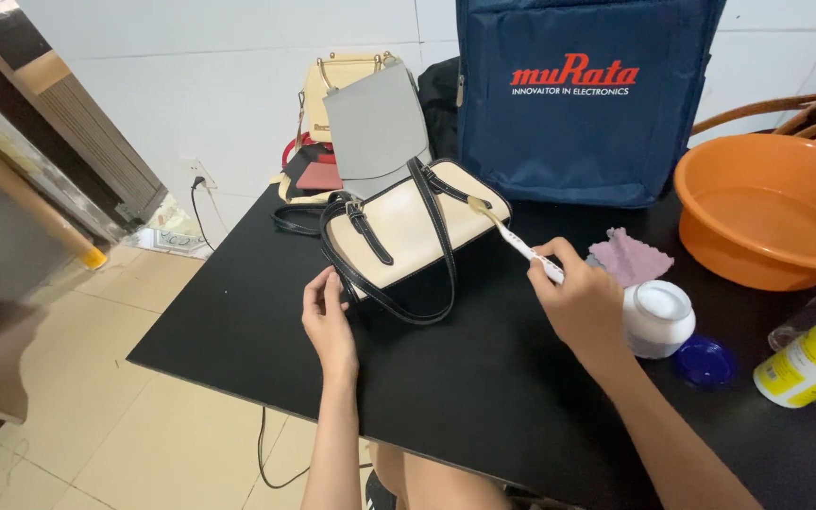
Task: The person cleans a white handbag with black trim on a black table. They first use a toothbrush to scrub the surface of the bag, then switch to a pink cloth to wipe it down.
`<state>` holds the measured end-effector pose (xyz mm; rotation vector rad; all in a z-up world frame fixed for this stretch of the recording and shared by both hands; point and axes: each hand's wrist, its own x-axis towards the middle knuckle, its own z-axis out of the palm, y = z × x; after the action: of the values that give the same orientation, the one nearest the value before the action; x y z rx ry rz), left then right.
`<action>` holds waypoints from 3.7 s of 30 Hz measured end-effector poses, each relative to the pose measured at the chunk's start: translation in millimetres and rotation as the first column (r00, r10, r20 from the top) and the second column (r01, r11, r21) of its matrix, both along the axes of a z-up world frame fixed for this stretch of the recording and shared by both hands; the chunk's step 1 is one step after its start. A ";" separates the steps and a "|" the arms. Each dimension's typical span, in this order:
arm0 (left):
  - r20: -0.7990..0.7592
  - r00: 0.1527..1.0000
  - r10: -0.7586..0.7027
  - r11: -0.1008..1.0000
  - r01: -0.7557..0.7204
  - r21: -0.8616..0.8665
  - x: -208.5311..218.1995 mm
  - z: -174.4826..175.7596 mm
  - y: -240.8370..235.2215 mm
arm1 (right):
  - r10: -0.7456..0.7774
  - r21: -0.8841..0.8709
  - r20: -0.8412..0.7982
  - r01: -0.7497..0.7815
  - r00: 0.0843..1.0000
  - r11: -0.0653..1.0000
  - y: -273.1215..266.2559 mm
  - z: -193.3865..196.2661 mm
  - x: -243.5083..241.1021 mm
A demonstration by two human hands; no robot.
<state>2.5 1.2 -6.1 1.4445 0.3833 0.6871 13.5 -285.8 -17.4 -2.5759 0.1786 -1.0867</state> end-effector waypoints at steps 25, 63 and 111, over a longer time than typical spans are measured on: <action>-0.216 0.976 -0.037 0.837 0.148 0.527 -47.3 -5.3 -16.4 | 0.406 0.348 -0.524 -0.247 0.749 0.905 23.6 6.7 -19.6; -0.068 0.983 -0.173 0.685 0.170 0.708 -53.3 -20.7 -3.9 | -0.196 -0.384 -0.573 -0.049 0.796 0.922 -91.3 64.8 56.1; -0.304 0.886 -0.351 0.912 0.397 0.104 -37.2 52.3 -9.0 | 0.451 -0.286 -0.347 -0.550 0.823 0.785 99.4 40.3 46.3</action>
<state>-34.7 -7.8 46.2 1.7201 0.2544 0.2012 59.8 -186.4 22.8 -2.8319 -0.7002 -0.6153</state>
